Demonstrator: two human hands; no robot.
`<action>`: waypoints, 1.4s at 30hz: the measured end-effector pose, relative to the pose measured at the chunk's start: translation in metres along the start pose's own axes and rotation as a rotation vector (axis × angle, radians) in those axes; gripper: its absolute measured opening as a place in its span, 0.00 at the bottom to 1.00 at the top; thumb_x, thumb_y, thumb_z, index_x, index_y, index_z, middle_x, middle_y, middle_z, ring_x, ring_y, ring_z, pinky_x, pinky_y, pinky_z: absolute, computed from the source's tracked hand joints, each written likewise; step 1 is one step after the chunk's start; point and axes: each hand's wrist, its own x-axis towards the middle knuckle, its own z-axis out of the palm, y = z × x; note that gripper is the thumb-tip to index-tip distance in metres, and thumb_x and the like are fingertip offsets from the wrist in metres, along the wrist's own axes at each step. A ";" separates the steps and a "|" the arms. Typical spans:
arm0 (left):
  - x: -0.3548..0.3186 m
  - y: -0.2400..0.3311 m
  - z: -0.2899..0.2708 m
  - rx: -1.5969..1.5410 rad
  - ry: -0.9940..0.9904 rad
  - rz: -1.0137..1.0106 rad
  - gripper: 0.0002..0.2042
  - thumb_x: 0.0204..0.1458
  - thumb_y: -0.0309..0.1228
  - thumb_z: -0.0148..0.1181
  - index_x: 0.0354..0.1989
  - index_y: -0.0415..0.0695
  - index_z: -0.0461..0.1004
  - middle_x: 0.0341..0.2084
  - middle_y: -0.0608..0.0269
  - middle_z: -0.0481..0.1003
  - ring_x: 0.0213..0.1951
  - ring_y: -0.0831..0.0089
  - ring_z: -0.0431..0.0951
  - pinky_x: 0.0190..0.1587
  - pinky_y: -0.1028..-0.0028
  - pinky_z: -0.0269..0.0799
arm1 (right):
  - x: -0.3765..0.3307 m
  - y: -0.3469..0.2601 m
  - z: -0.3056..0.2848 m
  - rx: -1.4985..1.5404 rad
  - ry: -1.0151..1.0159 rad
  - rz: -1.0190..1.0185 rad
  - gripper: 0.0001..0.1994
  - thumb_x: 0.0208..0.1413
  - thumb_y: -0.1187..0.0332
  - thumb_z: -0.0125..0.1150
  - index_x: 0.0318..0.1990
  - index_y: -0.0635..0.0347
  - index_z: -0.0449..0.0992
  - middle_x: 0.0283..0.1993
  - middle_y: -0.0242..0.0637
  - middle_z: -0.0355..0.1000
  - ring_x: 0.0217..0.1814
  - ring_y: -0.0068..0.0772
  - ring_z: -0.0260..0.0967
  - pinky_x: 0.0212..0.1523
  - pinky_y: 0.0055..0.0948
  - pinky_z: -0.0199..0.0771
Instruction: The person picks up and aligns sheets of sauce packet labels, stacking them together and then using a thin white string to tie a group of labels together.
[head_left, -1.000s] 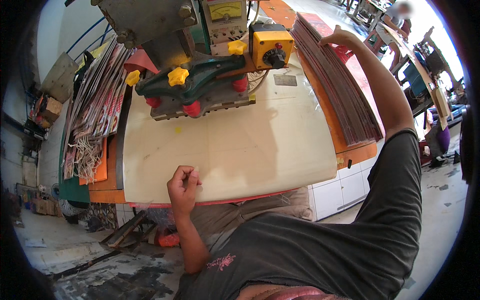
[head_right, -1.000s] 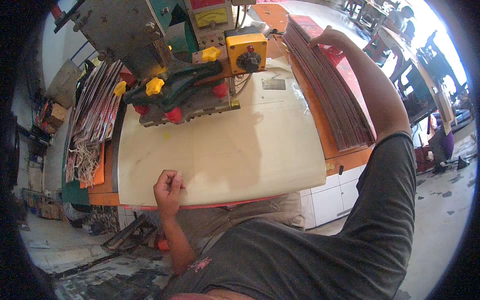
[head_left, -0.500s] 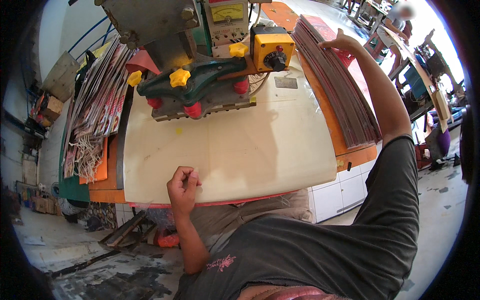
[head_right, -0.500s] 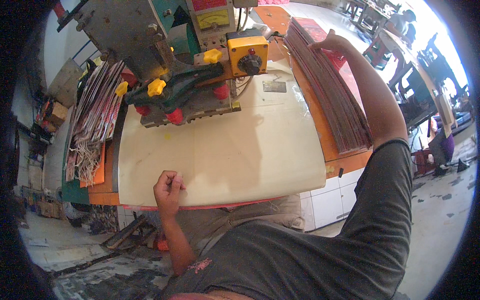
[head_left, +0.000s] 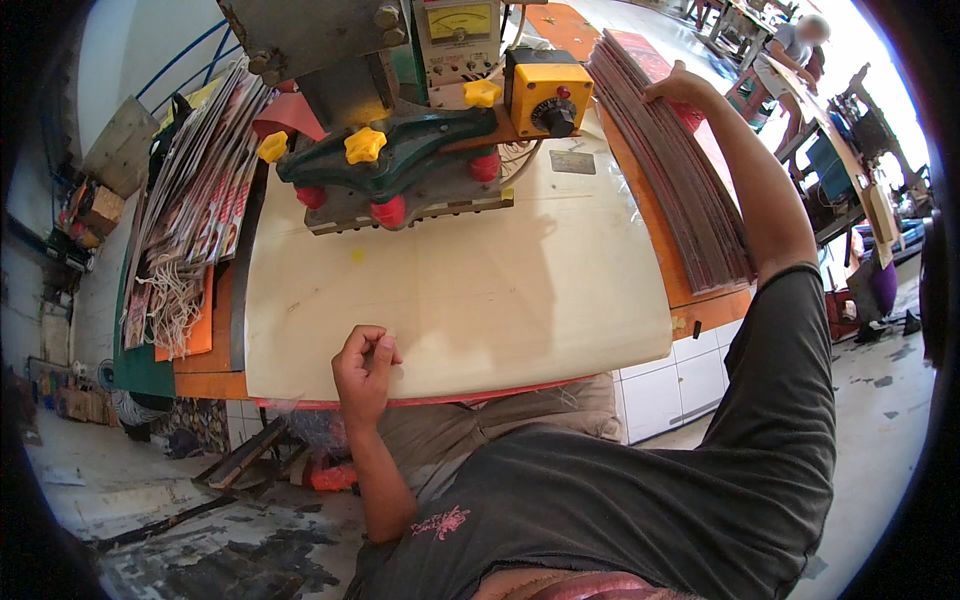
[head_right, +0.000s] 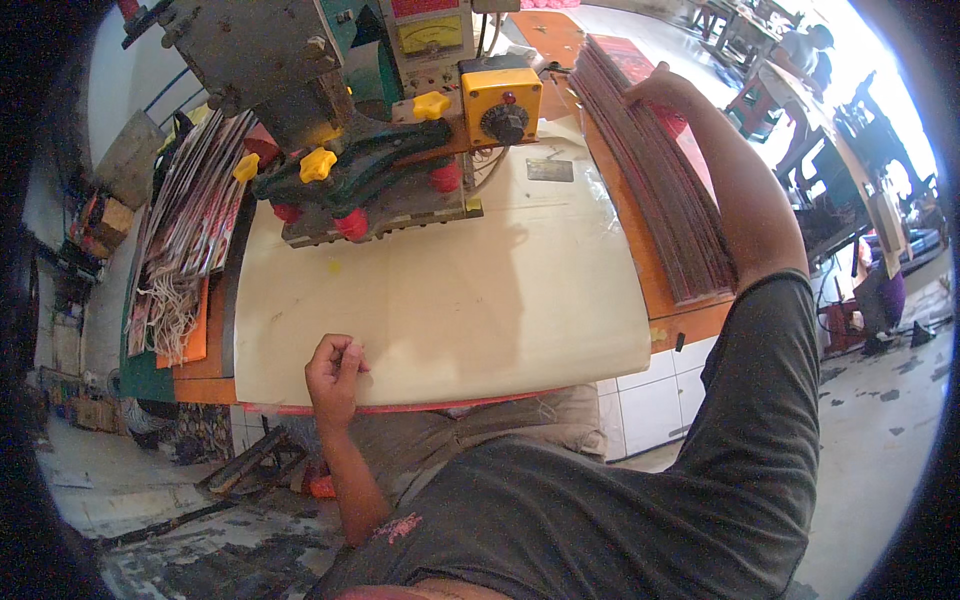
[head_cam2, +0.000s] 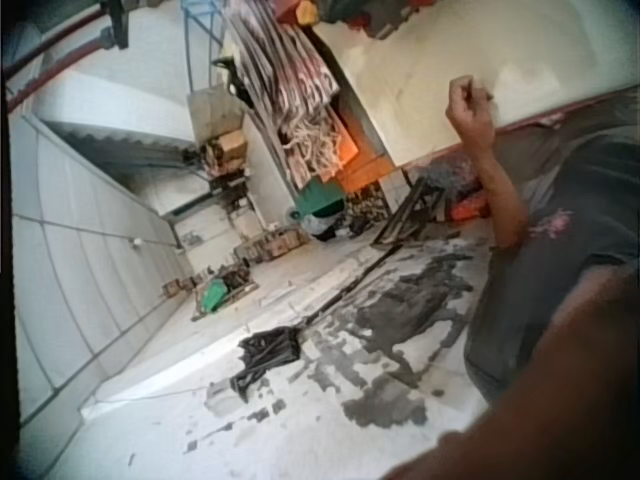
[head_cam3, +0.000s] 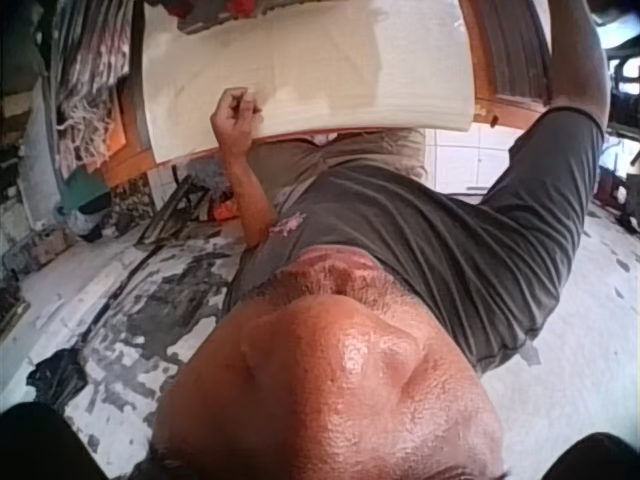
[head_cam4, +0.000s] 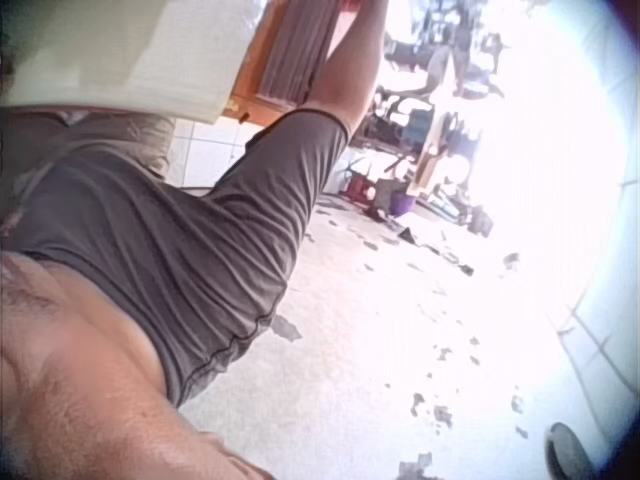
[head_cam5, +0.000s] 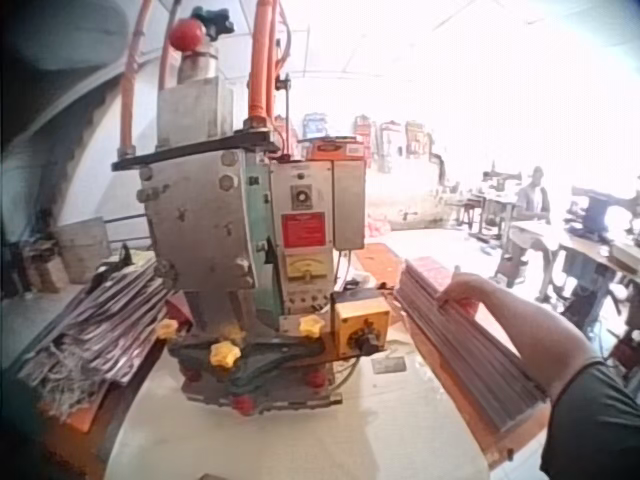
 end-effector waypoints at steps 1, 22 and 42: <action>0.000 -0.001 0.000 -0.005 0.001 0.005 0.08 0.67 0.29 0.60 0.37 0.37 0.73 0.25 0.67 0.75 0.29 0.81 0.75 0.35 0.77 0.72 | 0.002 0.002 0.000 -0.018 0.024 0.004 0.67 0.36 0.50 0.82 0.75 0.82 0.42 0.60 0.73 0.70 0.64 0.61 0.73 0.61 0.44 0.74; 0.000 -0.003 -0.001 -0.024 0.011 0.002 0.09 0.68 0.30 0.60 0.37 0.37 0.73 0.24 0.67 0.75 0.28 0.81 0.75 0.35 0.77 0.73 | -0.016 -0.001 0.013 -0.519 0.477 -0.327 0.39 0.66 0.38 0.55 0.77 0.48 0.56 0.81 0.50 0.52 0.83 0.59 0.46 0.76 0.68 0.49; -0.001 0.006 -0.008 -0.022 -0.054 -0.025 0.08 0.67 0.29 0.60 0.38 0.37 0.74 0.29 0.66 0.77 0.34 0.82 0.77 0.41 0.76 0.76 | -0.313 -0.171 0.153 -1.104 -1.053 -1.203 0.14 0.66 0.58 0.59 0.43 0.60 0.81 0.43 0.48 0.81 0.50 0.54 0.79 0.53 0.49 0.78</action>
